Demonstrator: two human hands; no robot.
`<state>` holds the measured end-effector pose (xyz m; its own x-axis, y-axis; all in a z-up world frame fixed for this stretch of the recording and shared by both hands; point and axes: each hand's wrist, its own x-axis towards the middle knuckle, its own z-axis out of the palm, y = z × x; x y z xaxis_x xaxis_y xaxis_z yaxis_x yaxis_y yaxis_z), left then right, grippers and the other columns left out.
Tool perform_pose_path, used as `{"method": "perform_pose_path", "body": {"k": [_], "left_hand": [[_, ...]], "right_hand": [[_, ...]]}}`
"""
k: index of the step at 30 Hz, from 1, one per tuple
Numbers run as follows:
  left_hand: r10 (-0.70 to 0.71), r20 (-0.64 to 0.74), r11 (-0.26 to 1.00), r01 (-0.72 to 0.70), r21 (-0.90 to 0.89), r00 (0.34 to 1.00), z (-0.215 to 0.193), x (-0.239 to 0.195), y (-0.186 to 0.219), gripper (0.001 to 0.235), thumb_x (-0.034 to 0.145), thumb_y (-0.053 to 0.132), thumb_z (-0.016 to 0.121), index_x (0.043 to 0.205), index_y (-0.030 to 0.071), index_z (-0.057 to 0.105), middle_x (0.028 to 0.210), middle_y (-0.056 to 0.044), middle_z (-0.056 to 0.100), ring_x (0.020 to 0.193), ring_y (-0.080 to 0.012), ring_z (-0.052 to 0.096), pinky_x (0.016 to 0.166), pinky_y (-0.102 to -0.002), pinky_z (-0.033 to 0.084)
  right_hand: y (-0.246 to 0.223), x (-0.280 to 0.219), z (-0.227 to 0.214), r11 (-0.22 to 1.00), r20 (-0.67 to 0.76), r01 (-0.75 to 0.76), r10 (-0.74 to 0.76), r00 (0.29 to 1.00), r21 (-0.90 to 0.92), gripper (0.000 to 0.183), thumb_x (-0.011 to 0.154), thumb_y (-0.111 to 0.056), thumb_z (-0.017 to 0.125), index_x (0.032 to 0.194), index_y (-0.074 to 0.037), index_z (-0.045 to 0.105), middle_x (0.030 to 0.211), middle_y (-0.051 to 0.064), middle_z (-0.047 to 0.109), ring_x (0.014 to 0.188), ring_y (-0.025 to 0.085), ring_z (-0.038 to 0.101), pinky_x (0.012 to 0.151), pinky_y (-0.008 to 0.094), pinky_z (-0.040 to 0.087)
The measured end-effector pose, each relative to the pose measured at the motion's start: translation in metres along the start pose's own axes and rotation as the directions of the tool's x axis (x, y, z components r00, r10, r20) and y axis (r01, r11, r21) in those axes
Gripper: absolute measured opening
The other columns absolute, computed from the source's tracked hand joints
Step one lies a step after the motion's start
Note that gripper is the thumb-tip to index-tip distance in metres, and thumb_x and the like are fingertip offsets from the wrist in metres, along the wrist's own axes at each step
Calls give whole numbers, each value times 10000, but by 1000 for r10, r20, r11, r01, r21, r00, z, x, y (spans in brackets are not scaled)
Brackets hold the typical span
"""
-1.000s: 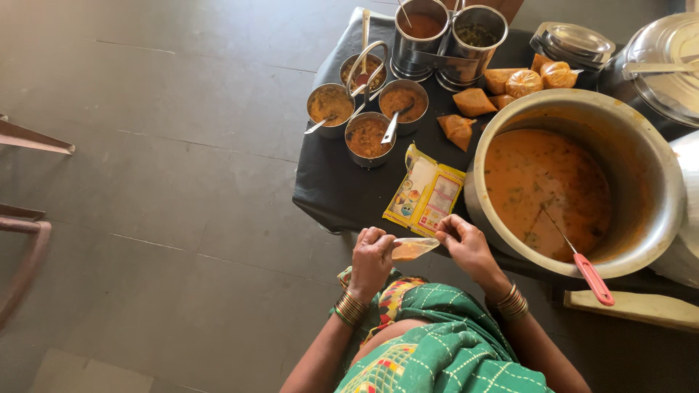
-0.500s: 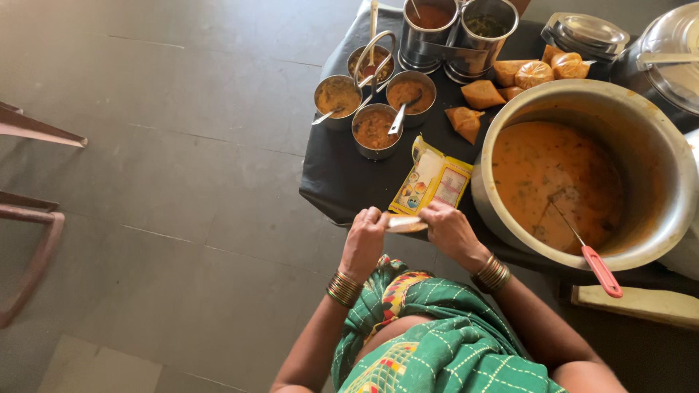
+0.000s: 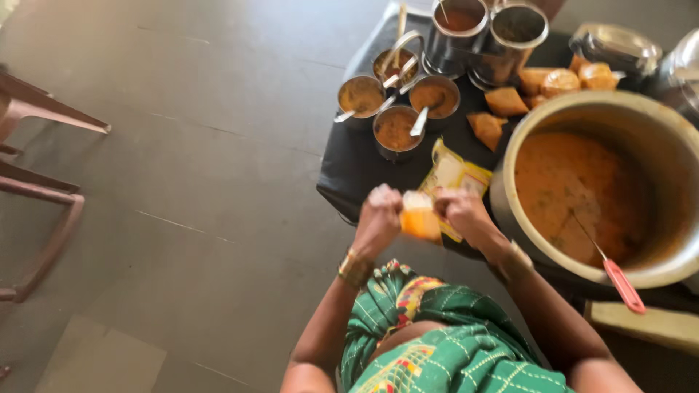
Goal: The person scoops a thick orange curry from a large metal pot into small plastic bags using a ladle. They then twist and tie each filled bag by hand and place it on the table. The process is repeated multiple times throughout the clip.
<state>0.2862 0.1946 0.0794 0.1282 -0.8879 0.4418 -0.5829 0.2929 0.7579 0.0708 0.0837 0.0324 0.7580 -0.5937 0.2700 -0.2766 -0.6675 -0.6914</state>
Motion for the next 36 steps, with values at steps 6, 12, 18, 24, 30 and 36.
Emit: {"method": "perform_pose_path", "body": {"k": [6,12,18,24,30,36], "left_hand": [[25,35,998,-27,61,999,-3,-20,-7,71,752,-29,629,732,33,603,775,-133,580,807,-324,601,693,-449,497],[34,3,998,-34,-58,999,-22,2,6,112,786,-35,595,887,-8,637,884,-156,618,855,-356,610,740,-447,508],[-134,166,972,162,-169,977,-28,11,-4,29,795,-22,615,817,-9,628,774,-165,584,760,-366,600,707,-436,501],[-253,-44,963,256,81,966,13,-27,-35,109,778,12,571,779,45,674,828,-162,643,803,-359,639,722,-448,510],[-325,252,944,329,26,912,11,-102,-16,129,704,4,607,766,72,697,959,-134,647,899,-341,639,797,-459,521],[-52,69,966,68,-249,996,2,-74,-18,42,769,61,742,810,53,740,1501,-105,499,1278,-325,506,1043,-419,461]], "right_hand": [[-5,-16,20,580,133,-420,471,872,698,254,865,97,459,929,43,699,784,-25,576,698,66,471,612,238,400],[-14,-1,5,679,159,-447,445,881,582,123,860,73,472,817,69,587,718,28,513,645,96,407,599,270,363],[2,7,-3,302,354,-511,447,821,804,311,635,93,378,815,28,623,809,53,628,719,140,567,668,262,469],[17,-8,44,896,92,-280,264,960,345,248,683,77,438,796,30,653,716,64,642,697,187,590,643,298,484],[-11,-39,29,876,341,-461,395,853,139,233,745,50,569,867,-25,753,725,67,739,708,160,694,691,303,549],[-39,-15,15,917,-14,-347,357,934,195,107,850,-68,761,943,-14,762,788,69,708,693,123,641,644,268,504]]}}
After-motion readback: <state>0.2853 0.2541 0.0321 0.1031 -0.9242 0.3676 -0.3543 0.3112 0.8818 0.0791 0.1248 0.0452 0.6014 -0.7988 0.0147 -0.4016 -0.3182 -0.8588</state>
